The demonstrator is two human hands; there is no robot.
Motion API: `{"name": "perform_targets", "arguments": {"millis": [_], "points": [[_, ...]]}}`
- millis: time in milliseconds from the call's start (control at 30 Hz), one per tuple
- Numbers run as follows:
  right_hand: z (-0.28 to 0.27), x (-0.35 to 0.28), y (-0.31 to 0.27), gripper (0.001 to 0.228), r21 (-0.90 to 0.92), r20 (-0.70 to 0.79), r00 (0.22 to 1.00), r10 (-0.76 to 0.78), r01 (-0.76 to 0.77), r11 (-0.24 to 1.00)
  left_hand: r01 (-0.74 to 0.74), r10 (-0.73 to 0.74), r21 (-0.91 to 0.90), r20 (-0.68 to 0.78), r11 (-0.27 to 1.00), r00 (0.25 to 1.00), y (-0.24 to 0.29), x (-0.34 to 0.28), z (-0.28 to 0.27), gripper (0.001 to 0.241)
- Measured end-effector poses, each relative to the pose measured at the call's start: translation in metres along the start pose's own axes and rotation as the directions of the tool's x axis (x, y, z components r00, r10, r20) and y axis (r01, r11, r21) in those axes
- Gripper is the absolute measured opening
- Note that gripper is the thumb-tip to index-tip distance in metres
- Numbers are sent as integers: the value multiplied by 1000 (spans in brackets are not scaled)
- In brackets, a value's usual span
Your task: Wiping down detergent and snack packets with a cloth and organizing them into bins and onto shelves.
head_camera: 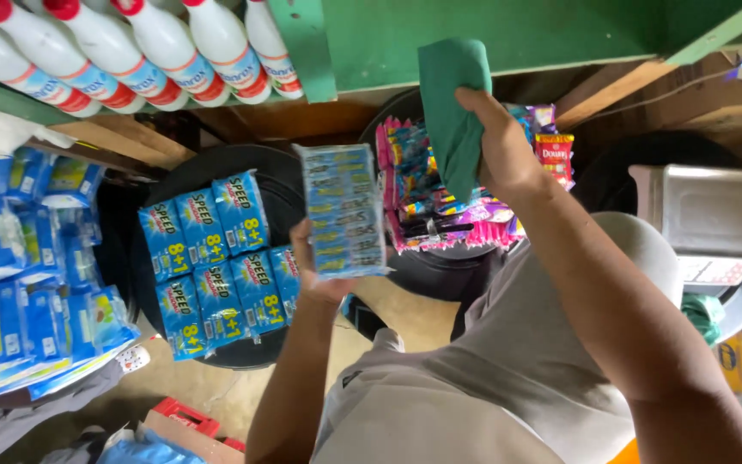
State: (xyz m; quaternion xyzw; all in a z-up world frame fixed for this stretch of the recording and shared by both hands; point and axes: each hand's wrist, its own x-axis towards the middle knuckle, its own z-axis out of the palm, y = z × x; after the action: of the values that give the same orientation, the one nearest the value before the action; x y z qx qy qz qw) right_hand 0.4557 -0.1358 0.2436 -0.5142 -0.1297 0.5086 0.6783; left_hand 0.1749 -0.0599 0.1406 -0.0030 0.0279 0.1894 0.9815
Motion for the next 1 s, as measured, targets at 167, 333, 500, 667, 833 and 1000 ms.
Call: {"name": "perform_targets", "arguments": {"millis": [167,333,500,667,833,1000], "points": [[14,-8,-10,43,-29,18,1000,17,-17,999,56,-53,-65,40,996,998,-22,12,18,91],[-14,-6,12,52,-330,46,994,-98,108,938,71,-45,-207,129,976,991,-28,2,21,93],[17,-29,-8,73,-537,199,935,-293,354,766,-77,75,48,46,996,996,-27,-7,-6,76],[-23,-7,10,69,-426,106,928,-358,367,827,-47,46,17,36,999,998,-30,2,16,74],[22,-37,7,75,-373,131,923,-362,385,844,-31,31,-2,-32,1000,999,-31,6,5,67],[104,-100,37,49,-577,817,543,-196,782,-238,-13,-24,-323,-111,946,994,-33,26,-70,56]]}}
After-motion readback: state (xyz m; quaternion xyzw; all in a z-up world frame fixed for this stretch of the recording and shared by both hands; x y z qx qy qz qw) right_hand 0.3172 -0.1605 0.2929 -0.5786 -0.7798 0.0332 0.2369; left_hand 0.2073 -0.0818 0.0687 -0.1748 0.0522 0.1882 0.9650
